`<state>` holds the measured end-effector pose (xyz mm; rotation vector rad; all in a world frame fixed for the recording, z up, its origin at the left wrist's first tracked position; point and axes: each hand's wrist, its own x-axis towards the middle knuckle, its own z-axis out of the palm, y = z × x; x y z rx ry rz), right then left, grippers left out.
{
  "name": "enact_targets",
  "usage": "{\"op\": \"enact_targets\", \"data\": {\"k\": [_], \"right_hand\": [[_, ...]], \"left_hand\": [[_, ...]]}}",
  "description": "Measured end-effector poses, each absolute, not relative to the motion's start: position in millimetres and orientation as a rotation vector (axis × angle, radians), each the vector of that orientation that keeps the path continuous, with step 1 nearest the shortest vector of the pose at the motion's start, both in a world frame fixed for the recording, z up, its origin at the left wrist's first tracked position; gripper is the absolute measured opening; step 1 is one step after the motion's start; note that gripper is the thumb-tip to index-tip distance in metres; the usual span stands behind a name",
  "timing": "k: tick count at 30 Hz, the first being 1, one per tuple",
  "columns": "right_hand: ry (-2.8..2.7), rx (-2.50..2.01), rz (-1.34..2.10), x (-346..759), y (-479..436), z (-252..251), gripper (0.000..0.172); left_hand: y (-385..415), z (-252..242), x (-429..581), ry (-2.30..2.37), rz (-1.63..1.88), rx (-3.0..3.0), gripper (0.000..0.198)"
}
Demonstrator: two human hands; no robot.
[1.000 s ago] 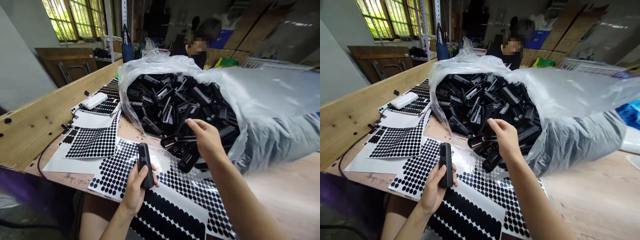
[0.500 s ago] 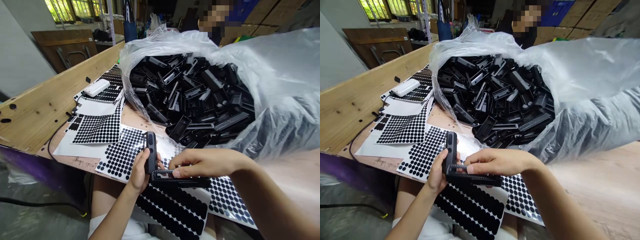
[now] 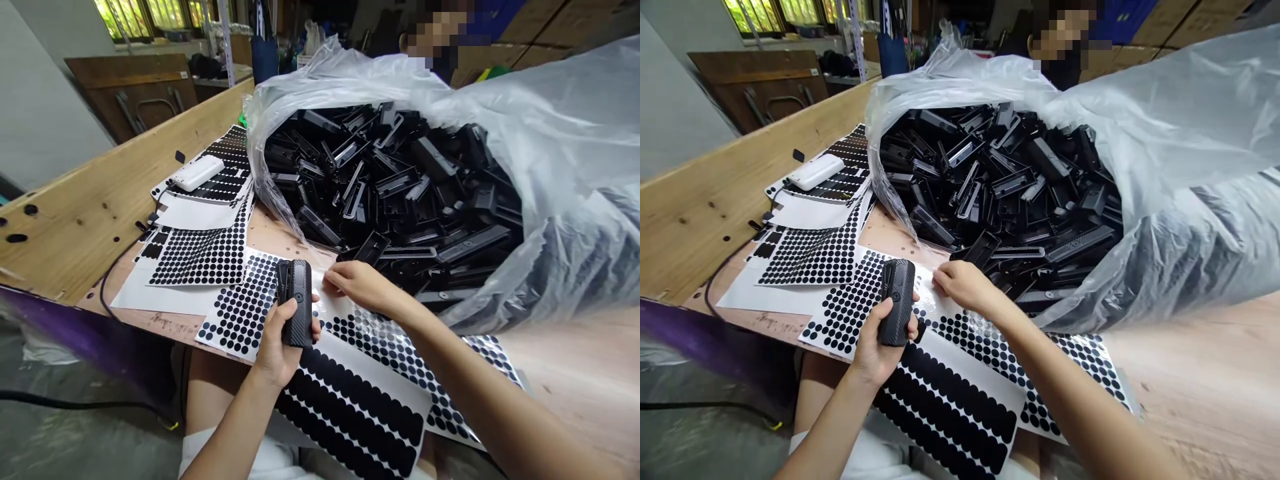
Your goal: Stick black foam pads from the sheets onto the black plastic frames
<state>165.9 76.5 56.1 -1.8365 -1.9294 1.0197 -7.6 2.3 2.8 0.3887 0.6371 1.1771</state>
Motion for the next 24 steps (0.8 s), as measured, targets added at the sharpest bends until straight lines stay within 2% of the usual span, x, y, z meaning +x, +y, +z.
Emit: {"op": "enact_targets", "data": {"k": [4, 7, 14, 20, 24], "right_hand": [[-1.965, -1.992, 0.587, 184, 71, 34, 0.025], [-2.055, -1.979, 0.456, 193, 73, 30, 0.021], [-2.199, -2.026, 0.403, 185, 84, 31, 0.015], [-2.105, -2.158, 0.466, 177, 97, 32, 0.008], [-2.024, -2.069, 0.548, 179, 89, 38, 0.01]], "left_hand": [[2, 1, -9, 0.586, 1.169, 0.37, 0.038], [3, 1, -9, 0.574, 1.17, 0.371, 0.036], [2, 0, -7, 0.615, 1.106, 0.46, 0.044], [1, 3, -5, 0.641, 1.099, 0.515, 0.043], [2, 6, -5, 0.646, 1.108, 0.508, 0.046]]}}
